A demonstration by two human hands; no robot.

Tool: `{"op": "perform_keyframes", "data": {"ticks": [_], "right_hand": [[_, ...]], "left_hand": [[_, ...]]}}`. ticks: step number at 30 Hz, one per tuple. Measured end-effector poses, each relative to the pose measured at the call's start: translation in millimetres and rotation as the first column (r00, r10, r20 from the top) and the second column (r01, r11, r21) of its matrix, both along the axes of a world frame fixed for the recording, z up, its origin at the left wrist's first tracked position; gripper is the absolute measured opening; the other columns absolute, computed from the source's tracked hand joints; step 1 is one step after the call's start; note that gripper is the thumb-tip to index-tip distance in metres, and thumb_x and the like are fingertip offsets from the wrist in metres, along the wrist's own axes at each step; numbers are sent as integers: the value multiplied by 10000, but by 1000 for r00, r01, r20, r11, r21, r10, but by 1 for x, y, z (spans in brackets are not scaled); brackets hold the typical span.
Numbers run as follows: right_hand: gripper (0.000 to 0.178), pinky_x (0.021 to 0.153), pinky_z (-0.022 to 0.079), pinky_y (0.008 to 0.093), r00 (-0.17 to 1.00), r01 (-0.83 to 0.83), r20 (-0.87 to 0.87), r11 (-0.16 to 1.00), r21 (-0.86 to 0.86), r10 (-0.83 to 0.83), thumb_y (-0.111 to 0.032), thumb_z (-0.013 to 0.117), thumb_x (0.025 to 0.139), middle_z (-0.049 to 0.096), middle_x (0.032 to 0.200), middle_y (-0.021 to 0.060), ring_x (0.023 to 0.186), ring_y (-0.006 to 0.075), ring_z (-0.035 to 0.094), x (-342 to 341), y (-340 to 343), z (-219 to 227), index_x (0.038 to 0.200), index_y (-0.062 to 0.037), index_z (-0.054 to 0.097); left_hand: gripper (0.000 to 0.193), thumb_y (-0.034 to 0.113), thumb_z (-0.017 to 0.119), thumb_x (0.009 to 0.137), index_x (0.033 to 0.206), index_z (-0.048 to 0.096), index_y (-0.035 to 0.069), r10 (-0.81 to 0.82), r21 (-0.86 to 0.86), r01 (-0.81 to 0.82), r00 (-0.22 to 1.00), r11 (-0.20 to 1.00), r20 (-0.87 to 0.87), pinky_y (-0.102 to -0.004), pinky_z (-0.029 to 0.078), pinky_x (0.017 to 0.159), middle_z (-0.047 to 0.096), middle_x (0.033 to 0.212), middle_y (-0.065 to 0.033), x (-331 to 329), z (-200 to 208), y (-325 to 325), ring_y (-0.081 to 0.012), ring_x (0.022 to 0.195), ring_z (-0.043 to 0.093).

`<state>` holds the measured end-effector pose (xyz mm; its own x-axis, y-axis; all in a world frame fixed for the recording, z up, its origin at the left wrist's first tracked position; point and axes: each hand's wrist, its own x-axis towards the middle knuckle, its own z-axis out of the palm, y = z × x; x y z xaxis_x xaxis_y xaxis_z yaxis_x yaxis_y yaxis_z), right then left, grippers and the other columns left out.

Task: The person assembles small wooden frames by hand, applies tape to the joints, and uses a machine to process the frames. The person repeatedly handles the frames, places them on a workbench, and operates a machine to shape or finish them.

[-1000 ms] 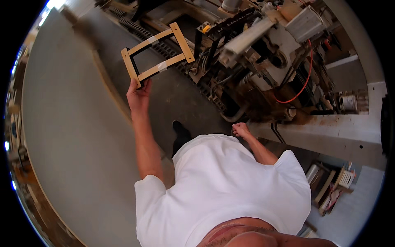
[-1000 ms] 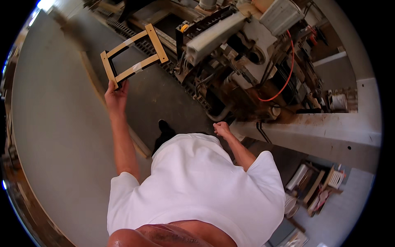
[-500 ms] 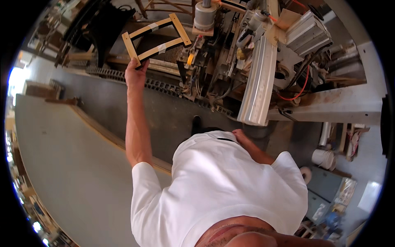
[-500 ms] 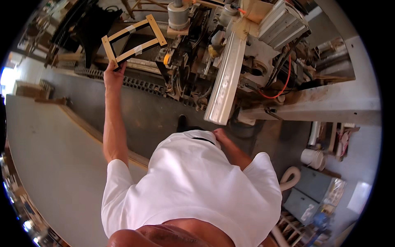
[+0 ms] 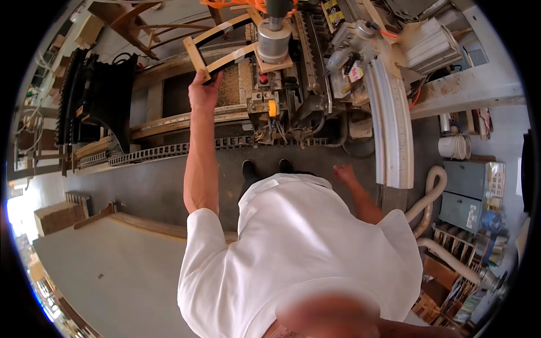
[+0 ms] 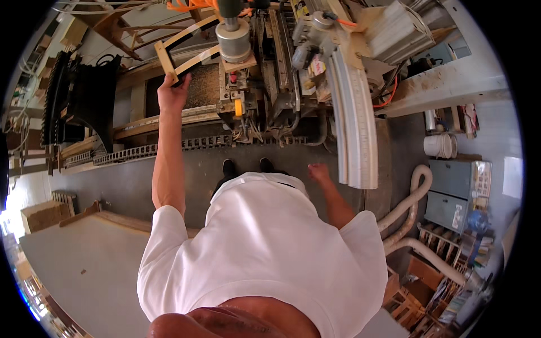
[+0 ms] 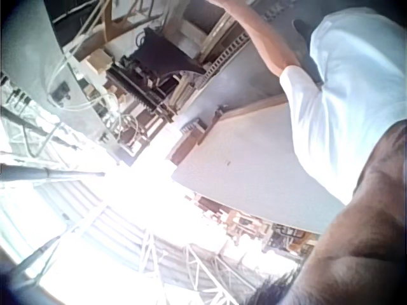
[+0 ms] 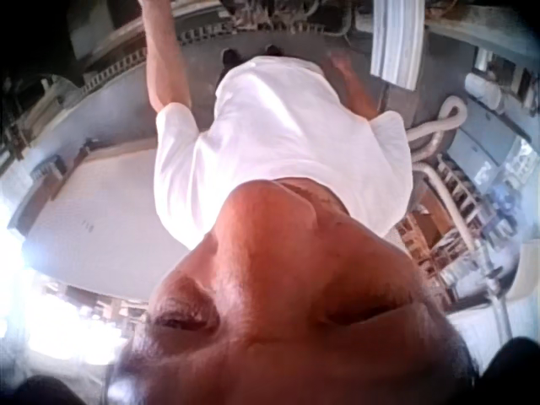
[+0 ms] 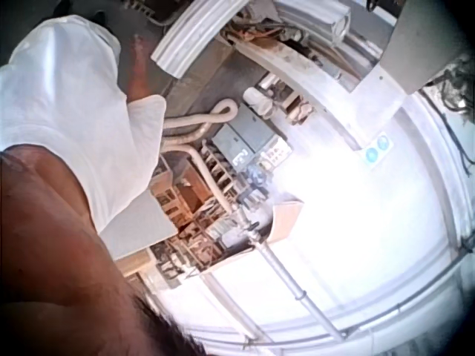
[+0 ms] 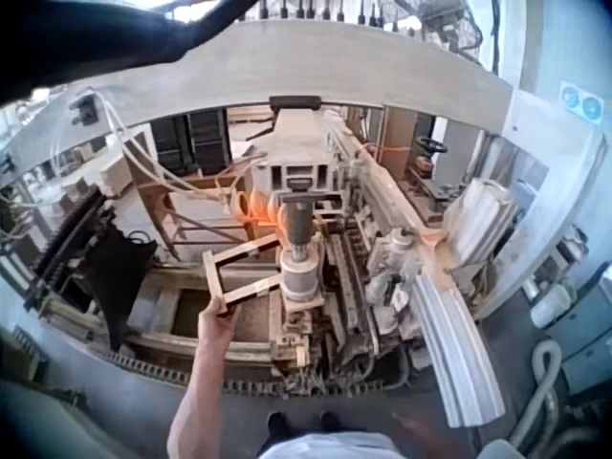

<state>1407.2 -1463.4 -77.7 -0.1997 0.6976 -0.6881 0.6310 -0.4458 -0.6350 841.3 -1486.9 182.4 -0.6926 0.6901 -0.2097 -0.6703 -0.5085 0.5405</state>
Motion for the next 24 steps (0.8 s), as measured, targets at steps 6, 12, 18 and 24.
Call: {"op": "perform_keyframes", "data": {"ticks": [6,12,18,24], "right_hand": [[260,629,549,386,774,-632,252,680,373,581,-241,664,870,713,855,157,749,228,695,-12,-134,32,867,16,704],[335,747,532,402,989,-144,72,960,239,130,-278,663,811,719,880,221,796,257,695,-71,-190,25,988,-4,740],[312,640,515,380,981,-96,-119,922,375,151,-290,662,823,709,766,166,642,213,642,-63,-209,-5,935,-11,744],[278,539,481,372,961,262,89,965,8,-262,-273,670,857,657,669,107,569,170,590,-96,-195,15,872,-5,742]], "left_hand": [[284,165,568,988,1160,533,-58,-225,-7,225,974,974,-14,-521,543,981,567,1122,-169,-2,22,10,-350,1027,603],[280,184,528,1011,1193,521,-29,-445,-80,443,895,893,-5,-563,483,1034,561,1146,-174,10,15,65,-375,1059,588],[263,208,491,1027,1193,541,11,-550,-131,545,835,828,-1,-531,432,1034,560,1182,-128,48,14,88,-314,1116,522],[320,210,398,1041,1251,543,17,-551,-84,546,834,833,-42,-497,454,989,548,1241,-123,47,13,99,-290,1094,556]]}}
